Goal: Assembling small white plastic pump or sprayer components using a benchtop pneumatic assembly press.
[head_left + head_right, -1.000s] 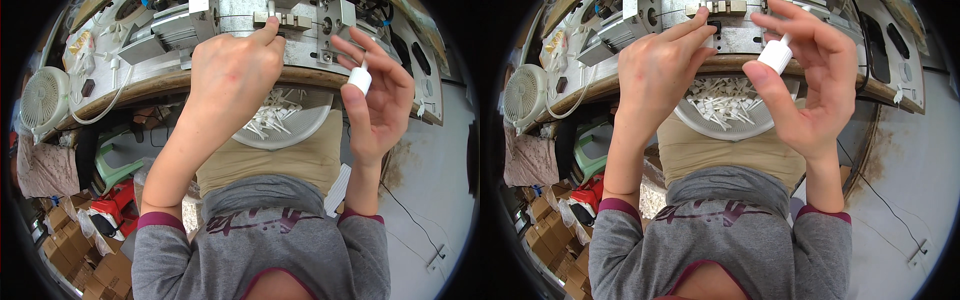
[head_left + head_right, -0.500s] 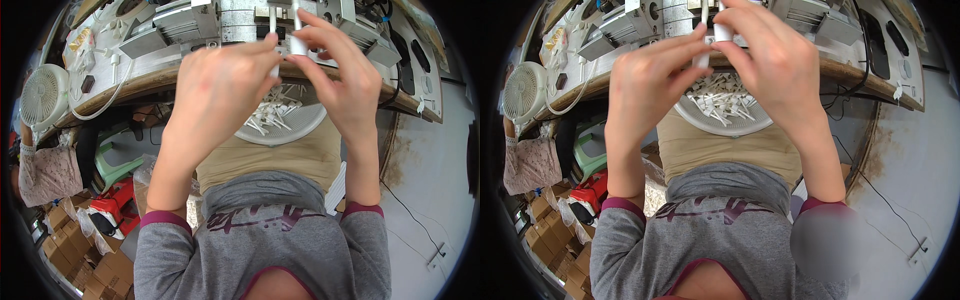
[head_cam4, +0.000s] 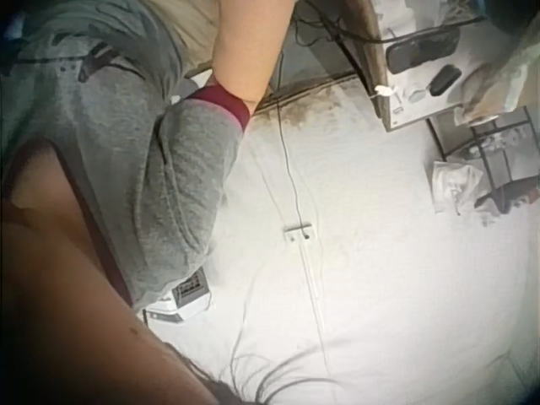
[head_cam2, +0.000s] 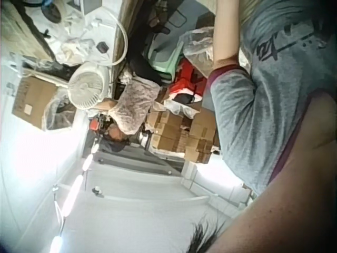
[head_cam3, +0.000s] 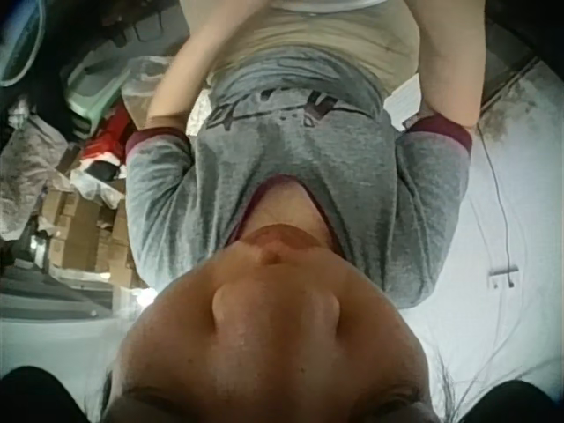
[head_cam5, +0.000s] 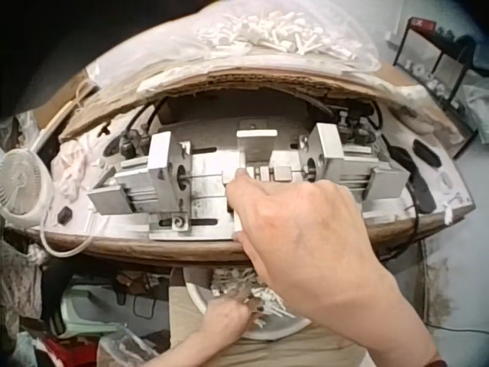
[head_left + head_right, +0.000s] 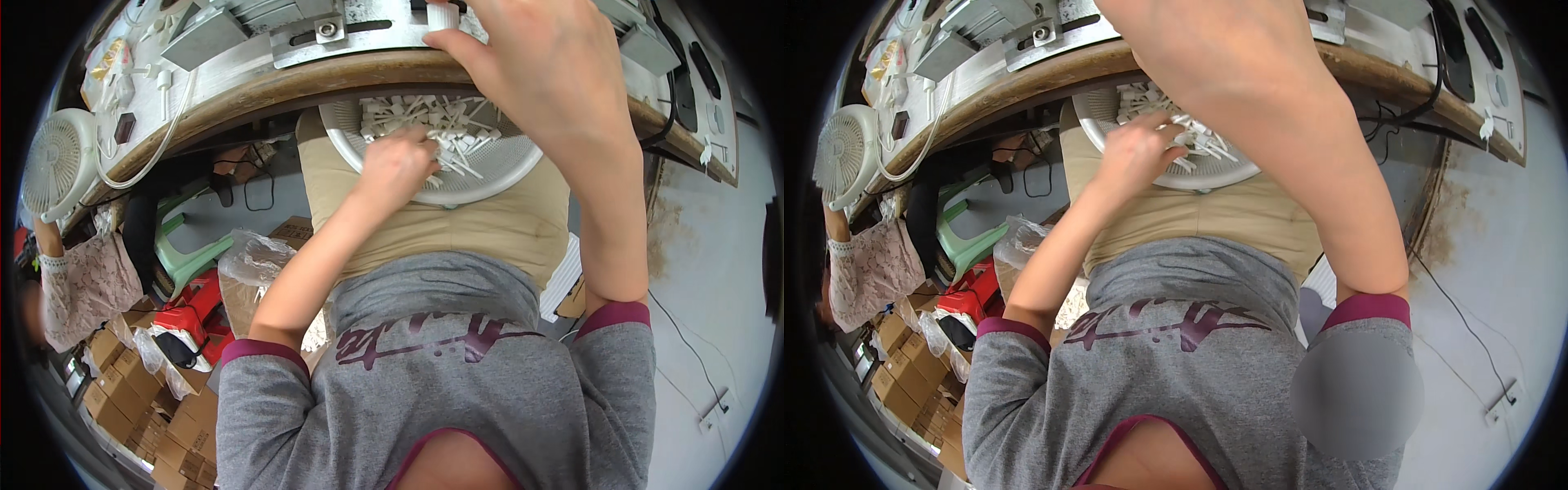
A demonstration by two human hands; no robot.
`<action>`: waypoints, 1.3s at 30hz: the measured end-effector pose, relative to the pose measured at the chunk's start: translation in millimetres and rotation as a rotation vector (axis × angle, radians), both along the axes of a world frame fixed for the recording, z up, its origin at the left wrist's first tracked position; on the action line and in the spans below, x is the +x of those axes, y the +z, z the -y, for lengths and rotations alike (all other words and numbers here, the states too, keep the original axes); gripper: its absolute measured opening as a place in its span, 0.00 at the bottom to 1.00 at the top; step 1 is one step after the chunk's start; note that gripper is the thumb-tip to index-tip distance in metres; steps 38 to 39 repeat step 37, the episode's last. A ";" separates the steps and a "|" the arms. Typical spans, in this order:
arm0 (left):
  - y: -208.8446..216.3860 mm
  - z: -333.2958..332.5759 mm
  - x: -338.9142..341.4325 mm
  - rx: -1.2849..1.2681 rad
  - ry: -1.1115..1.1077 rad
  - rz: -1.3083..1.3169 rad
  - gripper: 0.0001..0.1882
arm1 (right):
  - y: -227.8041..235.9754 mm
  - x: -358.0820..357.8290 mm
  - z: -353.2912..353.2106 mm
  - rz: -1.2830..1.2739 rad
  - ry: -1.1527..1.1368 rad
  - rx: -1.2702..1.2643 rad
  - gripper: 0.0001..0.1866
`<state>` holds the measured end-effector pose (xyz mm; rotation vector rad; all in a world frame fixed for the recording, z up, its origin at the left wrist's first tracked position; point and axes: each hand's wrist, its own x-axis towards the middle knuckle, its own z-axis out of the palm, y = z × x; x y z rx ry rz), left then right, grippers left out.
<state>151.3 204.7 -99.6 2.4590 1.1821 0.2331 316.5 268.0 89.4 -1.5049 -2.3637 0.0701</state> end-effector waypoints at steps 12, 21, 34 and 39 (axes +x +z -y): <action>-35.9 8.4 45.3 -0.261 0.065 0.466 0.08 | -58.7 42.9 69.4 -0.602 -0.201 -0.020 0.15; 79.4 18.0 4.4 -0.424 0.272 0.596 0.16 | -88.1 35.6 107.1 -0.591 0.079 -0.327 0.11; 137.2 6.7 -14.1 -0.166 0.253 0.626 0.22 | -42.3 19.3 111.1 -0.600 0.178 -0.080 0.10; 142.3 3.2 -15.9 -0.231 0.300 0.627 0.21 | -38.7 13.8 109.6 -0.631 0.160 -0.057 0.12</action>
